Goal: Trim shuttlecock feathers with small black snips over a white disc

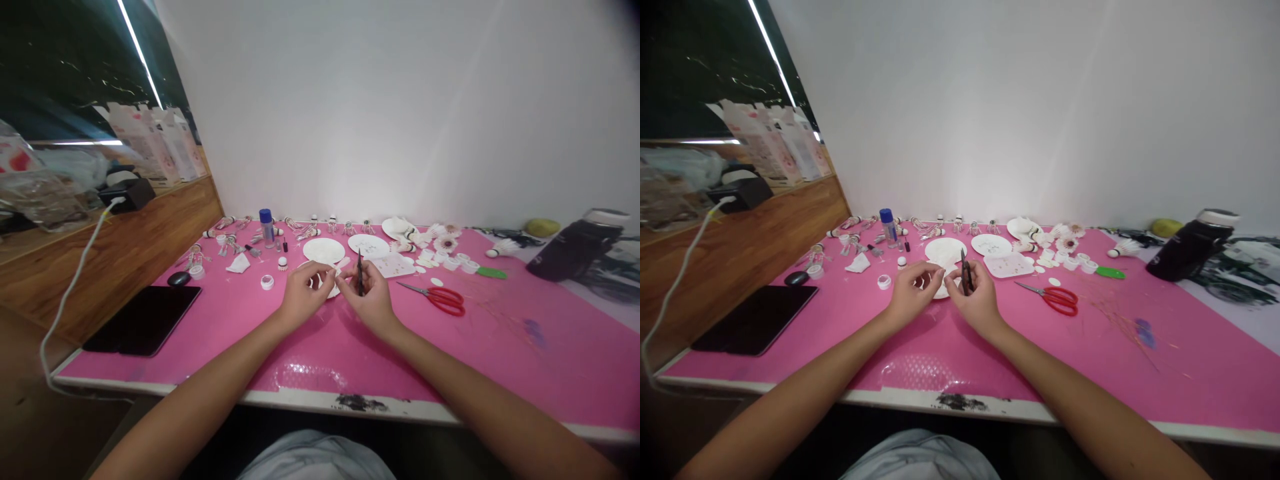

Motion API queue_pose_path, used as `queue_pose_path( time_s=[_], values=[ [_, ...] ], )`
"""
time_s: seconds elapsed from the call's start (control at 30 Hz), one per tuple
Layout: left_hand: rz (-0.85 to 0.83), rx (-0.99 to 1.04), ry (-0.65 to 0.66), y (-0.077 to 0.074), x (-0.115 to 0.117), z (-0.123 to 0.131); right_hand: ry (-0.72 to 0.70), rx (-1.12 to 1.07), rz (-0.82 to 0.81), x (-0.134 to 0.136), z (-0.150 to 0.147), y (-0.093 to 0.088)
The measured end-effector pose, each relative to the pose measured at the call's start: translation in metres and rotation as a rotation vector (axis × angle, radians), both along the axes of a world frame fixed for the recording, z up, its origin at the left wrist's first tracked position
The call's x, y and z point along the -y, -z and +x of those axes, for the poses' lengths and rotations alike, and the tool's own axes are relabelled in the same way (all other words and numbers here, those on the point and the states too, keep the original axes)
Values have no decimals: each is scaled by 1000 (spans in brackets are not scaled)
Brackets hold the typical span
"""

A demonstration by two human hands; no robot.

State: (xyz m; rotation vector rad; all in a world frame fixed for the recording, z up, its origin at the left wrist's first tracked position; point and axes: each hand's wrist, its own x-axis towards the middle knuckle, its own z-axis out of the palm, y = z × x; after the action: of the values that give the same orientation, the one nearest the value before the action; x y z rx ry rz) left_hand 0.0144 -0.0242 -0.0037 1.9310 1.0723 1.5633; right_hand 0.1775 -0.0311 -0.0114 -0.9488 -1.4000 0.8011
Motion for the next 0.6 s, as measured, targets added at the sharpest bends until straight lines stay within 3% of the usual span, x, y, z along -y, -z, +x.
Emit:
queue_pose_path(
  time_s=[0.6],
  values=[
    [16,-5,-36,4,-3,2,-2,1,0,2,-1,-1]
  ],
)
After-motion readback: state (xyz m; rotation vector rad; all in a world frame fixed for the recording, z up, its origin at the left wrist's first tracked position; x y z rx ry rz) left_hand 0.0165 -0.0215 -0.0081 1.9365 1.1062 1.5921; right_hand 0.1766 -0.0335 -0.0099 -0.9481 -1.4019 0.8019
